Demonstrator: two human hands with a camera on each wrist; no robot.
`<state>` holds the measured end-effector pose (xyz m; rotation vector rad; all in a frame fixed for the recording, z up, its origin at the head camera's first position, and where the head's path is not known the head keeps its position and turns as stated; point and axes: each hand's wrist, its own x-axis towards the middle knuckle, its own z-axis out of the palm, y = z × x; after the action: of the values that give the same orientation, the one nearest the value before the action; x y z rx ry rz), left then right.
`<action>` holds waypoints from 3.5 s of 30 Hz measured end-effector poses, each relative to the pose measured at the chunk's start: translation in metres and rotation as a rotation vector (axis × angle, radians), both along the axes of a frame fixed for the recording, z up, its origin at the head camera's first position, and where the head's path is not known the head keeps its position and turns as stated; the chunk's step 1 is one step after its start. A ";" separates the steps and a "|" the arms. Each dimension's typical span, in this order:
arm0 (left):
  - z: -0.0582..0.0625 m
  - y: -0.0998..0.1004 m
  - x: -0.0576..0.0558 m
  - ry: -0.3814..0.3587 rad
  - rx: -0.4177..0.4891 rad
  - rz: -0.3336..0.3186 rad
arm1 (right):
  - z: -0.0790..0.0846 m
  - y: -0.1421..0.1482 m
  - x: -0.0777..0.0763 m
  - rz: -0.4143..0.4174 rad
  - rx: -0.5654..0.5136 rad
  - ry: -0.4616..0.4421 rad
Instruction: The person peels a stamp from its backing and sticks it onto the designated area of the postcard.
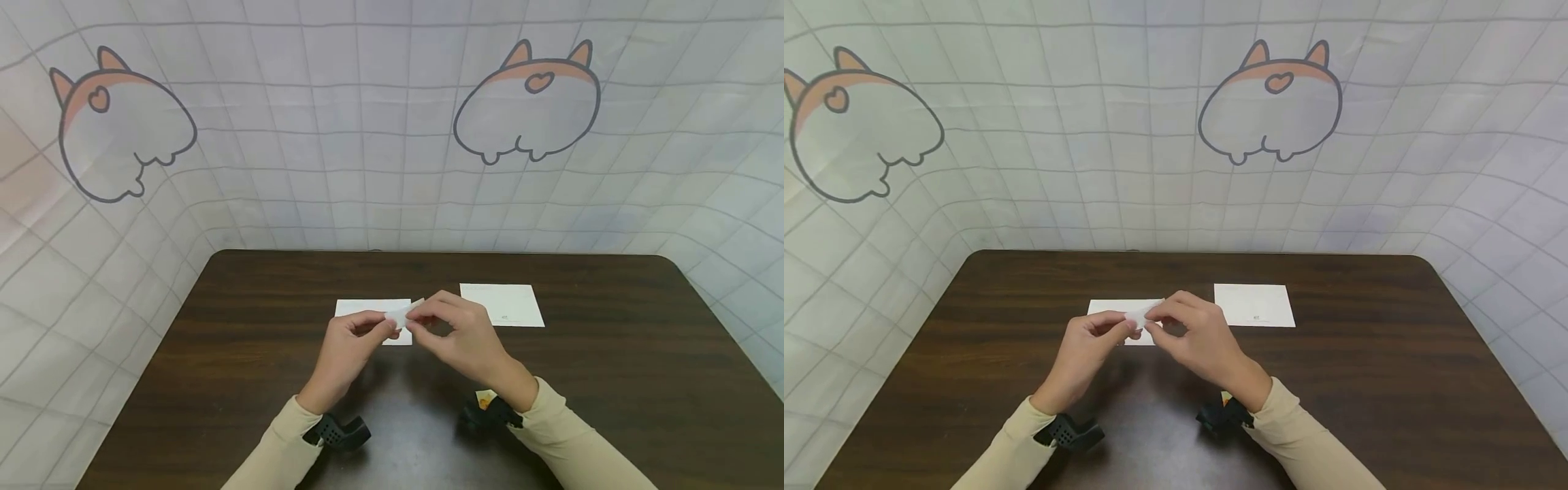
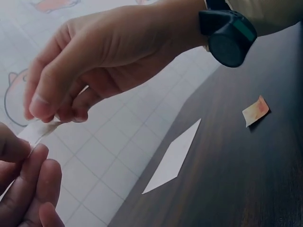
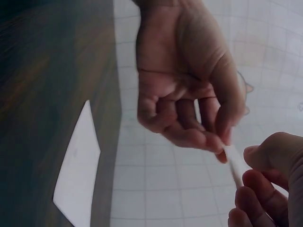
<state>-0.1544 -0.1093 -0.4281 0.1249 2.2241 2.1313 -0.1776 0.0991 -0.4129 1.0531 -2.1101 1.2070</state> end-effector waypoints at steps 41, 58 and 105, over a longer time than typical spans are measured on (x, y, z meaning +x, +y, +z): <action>0.002 0.009 0.005 -0.058 0.098 0.007 | -0.004 -0.002 0.005 -0.119 0.149 0.061; 0.001 0.012 0.005 -0.053 0.077 0.035 | -0.002 0.000 0.008 -0.141 0.149 -0.006; 0.001 0.011 0.000 -0.074 0.107 0.015 | 0.000 0.010 -0.004 -0.190 0.013 -0.218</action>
<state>-0.1548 -0.0980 -0.4268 0.0332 2.0789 2.2244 -0.1819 0.1090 -0.4133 0.7332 -2.3250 1.2639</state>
